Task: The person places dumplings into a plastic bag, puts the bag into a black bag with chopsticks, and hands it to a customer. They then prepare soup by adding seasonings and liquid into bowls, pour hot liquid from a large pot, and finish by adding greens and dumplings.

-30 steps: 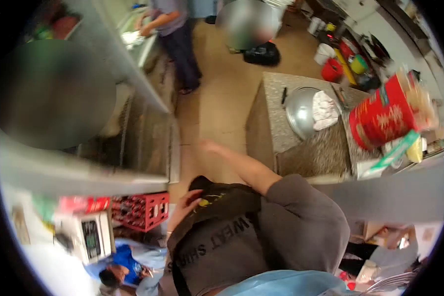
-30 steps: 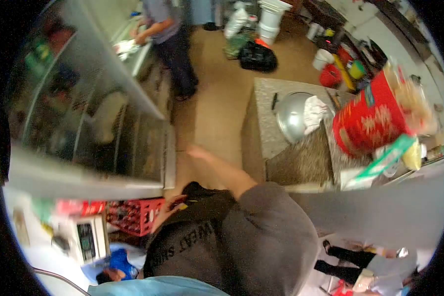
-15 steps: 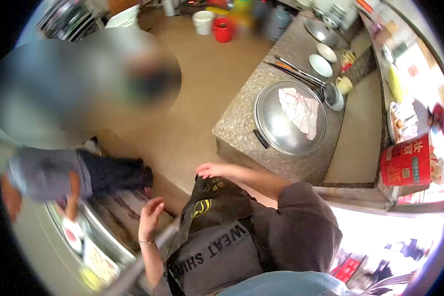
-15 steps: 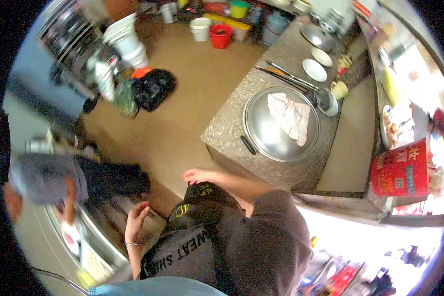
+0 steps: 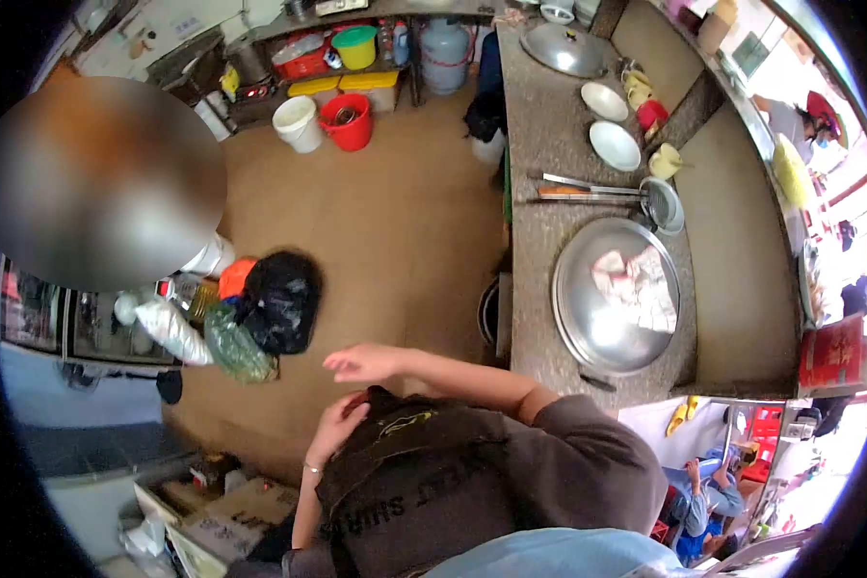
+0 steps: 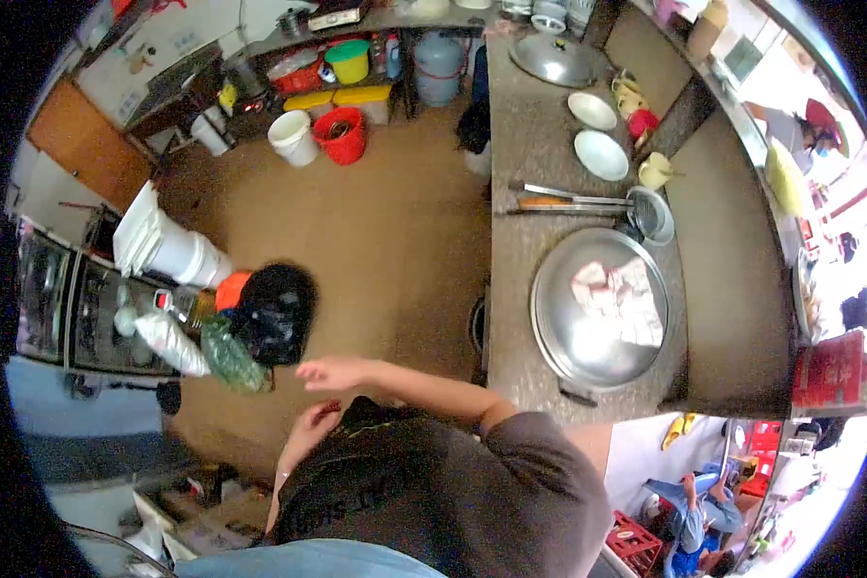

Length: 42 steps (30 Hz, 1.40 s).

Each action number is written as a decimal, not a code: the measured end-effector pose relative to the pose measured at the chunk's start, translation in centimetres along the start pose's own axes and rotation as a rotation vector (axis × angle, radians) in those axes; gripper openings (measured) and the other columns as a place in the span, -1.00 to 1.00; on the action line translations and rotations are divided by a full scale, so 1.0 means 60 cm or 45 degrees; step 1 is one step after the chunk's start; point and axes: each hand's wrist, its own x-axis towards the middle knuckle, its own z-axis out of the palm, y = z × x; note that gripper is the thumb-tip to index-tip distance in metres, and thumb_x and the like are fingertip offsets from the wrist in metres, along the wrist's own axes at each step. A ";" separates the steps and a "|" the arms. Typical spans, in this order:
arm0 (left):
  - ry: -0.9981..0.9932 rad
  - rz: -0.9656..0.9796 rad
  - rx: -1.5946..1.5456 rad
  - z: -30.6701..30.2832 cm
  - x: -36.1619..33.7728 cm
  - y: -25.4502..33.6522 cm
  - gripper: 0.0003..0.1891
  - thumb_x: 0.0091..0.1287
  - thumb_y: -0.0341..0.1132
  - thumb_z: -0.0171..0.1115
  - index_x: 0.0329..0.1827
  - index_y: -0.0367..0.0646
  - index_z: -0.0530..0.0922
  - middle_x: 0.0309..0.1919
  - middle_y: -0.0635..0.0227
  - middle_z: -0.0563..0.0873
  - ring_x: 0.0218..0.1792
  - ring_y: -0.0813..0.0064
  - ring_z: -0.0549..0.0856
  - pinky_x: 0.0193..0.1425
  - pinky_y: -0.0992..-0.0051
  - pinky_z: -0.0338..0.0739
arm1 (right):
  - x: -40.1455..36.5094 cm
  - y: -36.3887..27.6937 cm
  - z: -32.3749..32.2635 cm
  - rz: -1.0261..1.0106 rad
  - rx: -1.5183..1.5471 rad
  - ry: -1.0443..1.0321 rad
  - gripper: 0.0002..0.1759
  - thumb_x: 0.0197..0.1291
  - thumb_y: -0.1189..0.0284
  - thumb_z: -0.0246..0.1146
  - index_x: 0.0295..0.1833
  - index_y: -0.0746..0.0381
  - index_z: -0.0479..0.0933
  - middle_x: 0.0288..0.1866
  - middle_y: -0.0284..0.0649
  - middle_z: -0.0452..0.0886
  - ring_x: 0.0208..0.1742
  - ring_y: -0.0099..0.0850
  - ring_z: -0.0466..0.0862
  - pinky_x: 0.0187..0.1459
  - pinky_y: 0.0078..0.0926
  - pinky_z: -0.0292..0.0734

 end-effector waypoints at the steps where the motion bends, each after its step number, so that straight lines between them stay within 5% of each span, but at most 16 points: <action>1: -0.017 0.024 -0.011 -0.047 0.038 -0.022 -0.62 0.32 -0.29 0.21 0.13 -0.32 0.47 -0.03 0.25 0.64 0.00 0.51 0.59 0.11 0.50 0.46 | 0.041 0.004 -0.030 -0.056 0.043 -0.113 -0.45 0.28 0.11 0.11 0.25 0.22 0.36 0.11 -0.07 0.56 0.09 -0.20 0.58 0.10 -0.27 0.46; 3: 0.061 -0.132 -0.086 -0.129 0.132 -0.049 -0.62 0.34 -0.27 0.19 0.14 -0.30 0.47 -0.05 0.31 0.63 -0.02 0.55 0.57 0.10 0.52 0.46 | 0.109 0.028 -0.116 -0.101 0.064 -0.222 -0.47 0.26 0.14 0.12 0.24 0.22 0.38 0.11 -0.07 0.56 0.09 -0.17 0.58 0.09 -0.27 0.46; 6: -0.147 0.028 -0.103 -0.233 0.317 -0.040 -0.61 0.35 -0.25 0.19 0.15 -0.26 0.46 -0.06 0.32 0.63 -0.04 0.54 0.58 0.09 0.53 0.45 | 0.177 0.151 -0.253 0.358 -0.229 0.236 -0.54 0.24 0.16 0.13 0.14 0.21 0.45 -0.04 -0.10 0.63 -0.06 -0.17 0.64 -0.04 -0.30 0.53; 7: -0.227 0.137 0.064 -0.266 0.379 0.002 -0.61 0.34 -0.24 0.20 0.17 -0.23 0.45 -0.06 0.31 0.63 -0.04 0.53 0.59 0.08 0.53 0.46 | 0.193 0.235 -0.286 0.355 -0.429 0.467 -0.53 0.22 0.14 0.12 0.12 0.22 0.47 -0.04 -0.07 0.62 -0.07 -0.13 0.63 -0.06 -0.27 0.52; 10: -0.250 0.109 0.226 -0.340 0.551 0.165 -0.58 0.31 -0.17 0.24 0.14 -0.21 0.47 -0.04 0.28 0.63 -0.01 0.50 0.59 0.08 0.50 0.47 | 0.197 0.253 -0.445 0.735 -0.269 0.653 -0.54 0.21 0.23 0.20 0.16 0.22 0.46 -0.03 -0.11 0.63 -0.04 -0.31 0.63 -0.03 -0.39 0.52; 14: -0.372 0.168 0.320 -0.372 0.807 0.357 -0.54 0.28 -0.11 0.26 0.12 -0.22 0.48 -0.01 0.24 0.61 -0.02 0.46 0.61 0.06 0.45 0.51 | 0.173 0.223 -0.601 0.566 0.177 1.196 -0.55 0.26 0.30 0.20 0.17 0.35 0.42 -0.02 -0.18 0.62 -0.01 -0.41 0.60 0.06 -0.47 0.47; 18: -0.830 0.639 0.591 -0.330 1.055 0.591 -0.51 0.28 -0.06 0.23 0.15 -0.20 0.46 0.03 0.21 0.58 0.06 0.38 0.57 0.13 0.40 0.47 | 0.149 0.267 -0.733 0.717 0.647 1.598 -0.58 0.27 0.29 0.17 0.14 0.33 0.45 -0.04 -0.22 0.62 -0.06 -0.50 0.60 -0.04 -0.58 0.47; 23: -1.042 1.058 0.737 -0.190 1.319 0.814 -0.48 0.27 -0.05 0.23 0.18 -0.19 0.43 0.06 0.15 0.56 0.06 0.25 0.57 0.15 0.34 0.45 | 0.191 0.406 -0.955 0.673 0.713 1.442 -0.61 0.27 0.26 0.18 0.12 0.27 0.48 -0.12 -0.27 0.62 -0.13 -0.51 0.61 -0.08 -0.56 0.47; 24: -1.100 1.155 0.805 -0.173 1.372 0.855 -0.48 0.27 -0.05 0.22 0.18 -0.19 0.43 0.07 0.13 0.55 0.06 0.21 0.56 0.15 0.33 0.44 | 0.218 0.392 -1.033 0.903 0.478 1.322 -0.61 0.28 0.26 0.18 0.12 0.27 0.48 -0.10 -0.23 0.63 -0.10 -0.49 0.61 -0.04 -0.54 0.47; 29: -1.398 1.303 0.933 -0.164 1.642 1.058 -0.50 0.29 -0.07 0.17 0.17 -0.24 0.44 0.10 0.09 0.53 0.13 0.18 0.50 0.26 0.31 0.35 | 0.284 0.364 -1.368 0.668 0.055 1.471 -0.53 0.27 0.28 0.17 0.19 0.34 0.41 0.04 -0.14 0.60 0.01 -0.37 0.59 0.02 -0.40 0.46; 32: -0.965 1.268 0.836 -0.163 1.832 1.176 -0.64 0.30 -0.18 0.16 0.07 -0.19 0.53 -0.03 0.15 0.63 0.02 0.23 0.59 0.14 0.32 0.47 | 0.281 0.308 -1.520 0.656 0.244 1.534 -0.52 0.28 0.28 0.16 0.22 0.32 0.38 0.09 -0.12 0.58 0.09 -0.34 0.56 0.09 -0.45 0.44; 35: -0.897 1.087 0.767 -0.142 2.100 1.261 -0.72 0.30 -0.26 0.16 0.01 -0.17 0.55 -0.12 0.22 0.66 -0.07 0.31 0.64 0.06 0.38 0.51 | 0.245 0.317 -1.621 0.561 0.195 1.740 -0.58 0.31 0.33 0.13 0.21 0.31 0.39 0.07 -0.19 0.59 0.08 -0.41 0.56 0.09 -0.48 0.42; 37: -0.839 1.184 1.068 -0.114 2.264 1.358 -0.72 0.28 -0.27 0.17 0.01 -0.16 0.56 -0.08 0.19 0.64 0.00 0.27 0.60 0.14 0.34 0.46 | 0.219 0.312 -1.676 0.736 0.448 1.933 -0.60 0.31 0.36 0.13 0.19 0.33 0.40 0.08 -0.21 0.58 0.11 -0.43 0.54 0.14 -0.50 0.39; 38: -0.775 1.266 1.116 -0.093 2.329 1.418 -0.72 0.28 -0.28 0.16 0.02 -0.15 0.55 -0.05 0.15 0.63 0.04 0.24 0.57 0.19 0.31 0.42 | 0.197 0.362 -1.686 0.620 0.415 2.087 -0.60 0.31 0.38 0.14 0.19 0.33 0.40 0.09 -0.19 0.57 0.11 -0.43 0.53 0.14 -0.49 0.39; 39: -0.632 1.495 0.972 -0.062 2.445 1.454 -0.74 0.21 -0.30 0.18 -0.07 -0.21 0.57 -0.14 0.11 0.63 -0.06 0.16 0.60 0.07 0.26 0.47 | 0.179 0.383 -1.703 0.706 0.459 2.202 -0.59 0.30 0.39 0.14 0.20 0.36 0.40 0.10 -0.15 0.56 0.11 -0.42 0.53 0.14 -0.48 0.39; 42: -0.179 1.814 1.052 0.003 2.659 1.673 -0.70 0.18 -0.37 0.13 -0.01 -0.24 0.51 -0.02 0.06 0.56 0.09 0.05 0.49 0.21 0.23 0.36 | 0.173 0.388 -1.786 0.672 0.806 2.643 -0.52 0.29 0.32 0.16 0.22 0.38 0.37 0.10 -0.14 0.55 0.11 -0.35 0.54 0.17 -0.41 0.38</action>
